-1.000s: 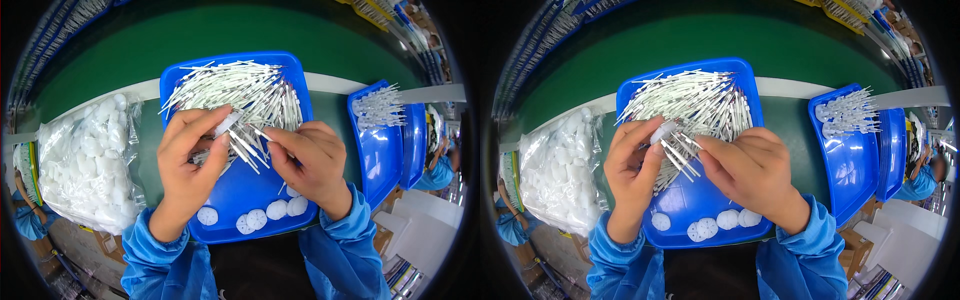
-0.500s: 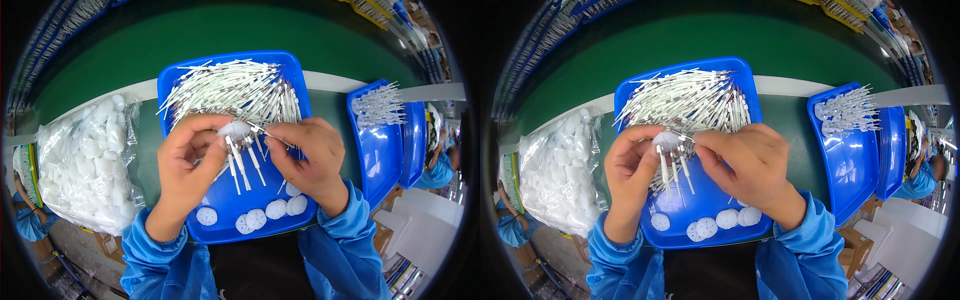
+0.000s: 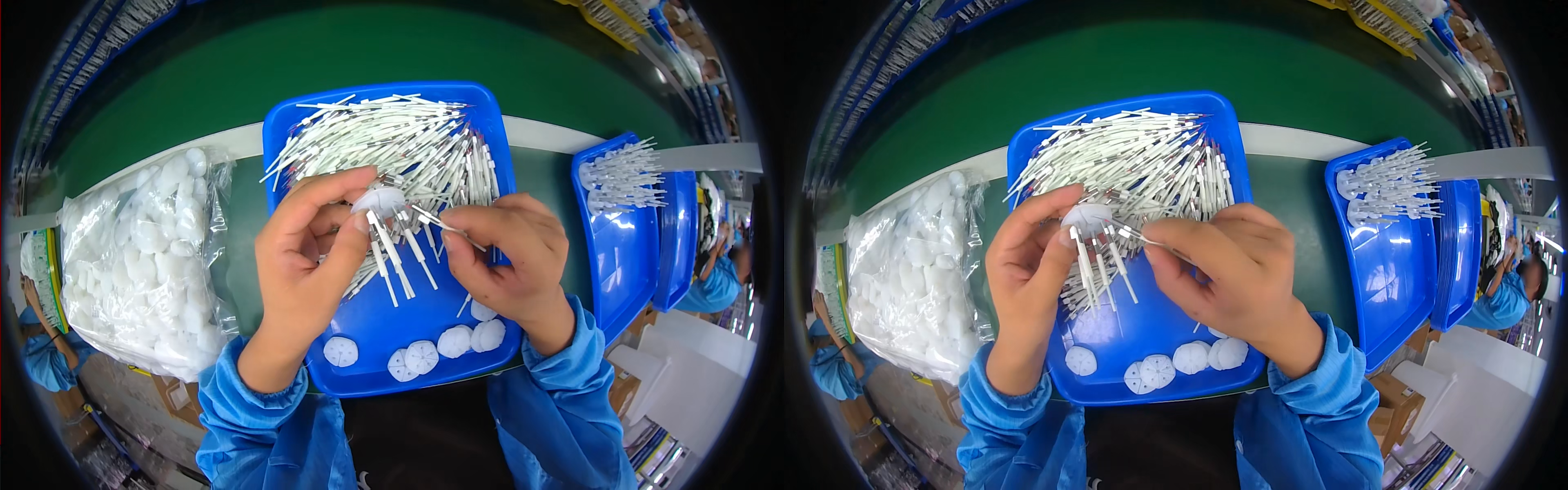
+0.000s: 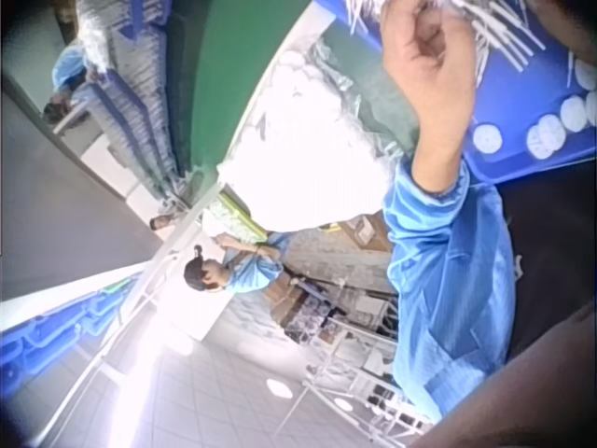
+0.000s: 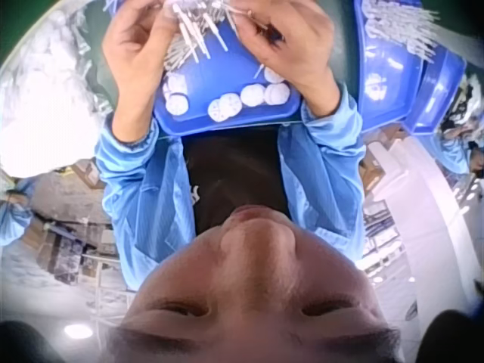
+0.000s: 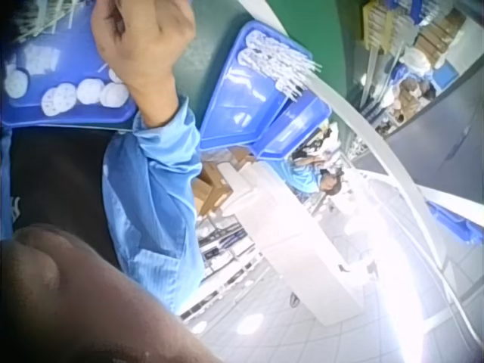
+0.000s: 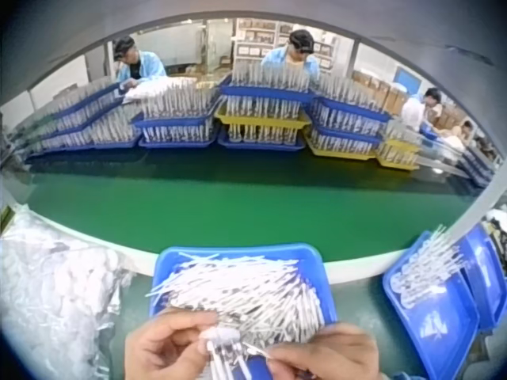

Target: The person inserts white plastic sticks into the holes of small white circular discs. They pick up a disc, insert several sticks one by one, and then place the assembled unit into a blue tray. The process is repeated continuously with multiple discs and sticks.

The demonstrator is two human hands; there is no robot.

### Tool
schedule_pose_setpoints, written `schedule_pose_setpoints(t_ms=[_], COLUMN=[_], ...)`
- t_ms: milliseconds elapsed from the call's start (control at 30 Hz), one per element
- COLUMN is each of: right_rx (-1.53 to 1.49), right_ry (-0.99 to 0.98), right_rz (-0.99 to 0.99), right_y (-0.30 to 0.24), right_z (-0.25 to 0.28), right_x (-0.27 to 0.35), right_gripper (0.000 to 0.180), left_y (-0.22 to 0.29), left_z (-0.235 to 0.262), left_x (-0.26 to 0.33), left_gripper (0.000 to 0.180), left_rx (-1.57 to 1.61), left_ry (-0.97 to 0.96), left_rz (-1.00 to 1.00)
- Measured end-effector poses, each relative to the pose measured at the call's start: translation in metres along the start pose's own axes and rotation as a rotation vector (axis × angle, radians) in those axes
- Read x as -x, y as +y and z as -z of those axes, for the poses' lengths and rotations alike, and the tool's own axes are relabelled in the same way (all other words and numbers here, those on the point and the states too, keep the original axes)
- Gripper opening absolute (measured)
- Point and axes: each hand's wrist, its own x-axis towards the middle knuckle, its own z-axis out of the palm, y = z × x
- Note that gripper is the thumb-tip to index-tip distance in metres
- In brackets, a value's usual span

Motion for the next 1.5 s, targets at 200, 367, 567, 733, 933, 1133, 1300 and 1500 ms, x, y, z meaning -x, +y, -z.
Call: schedule_pose_setpoints(t_ms=[200,367,567,733,933,1133,1300,1500], right_rx=[-0.047,-0.151,-0.284,-0.24,-0.141,0.004,0.177,0.218], right_ry=[-0.055,-0.099,-0.042,-0.054,-0.079,-0.025,-0.019,-0.019], right_rz=[-0.06,-0.249,-0.357,-0.332,-0.289,-0.227,-0.127,0.036], right_y=[0.0,-0.01,-0.01,-0.008,-0.004,-0.006,-0.015,-0.011], right_z=[-0.002,-0.001,-0.007,-0.012,-0.011,-0.017,-0.012,-0.011], right_x=[0.0,0.002,0.006,0.006,0.005,0.009,0.004,0.001], right_gripper=[0.023,0.02,0.017,0.017,0.015,0.016,0.015,0.015], left_y=[-0.003,-0.003,-0.004,-0.005,-0.007,-0.006,-0.002,-0.002], left_z=[0.001,-0.002,-0.001,-0.001,-0.003,-0.008,-0.012,-0.011], left_x=[0.0,0.0,-0.001,0.0,-0.001,0.001,0.005,0.012], left_gripper=[0.035,0.037,0.037,0.037,0.038,0.039,0.037,0.036], left_rx=[-0.177,-0.318,-0.338,-0.312,-0.36,-0.677,-0.724,-0.579], left_ry=[0.019,0.017,0.016,0.006,-0.02,-0.056,-0.04,-0.004], left_rz=[-0.093,-0.196,-0.247,-0.219,-0.236,-0.394,-0.373,-0.225])
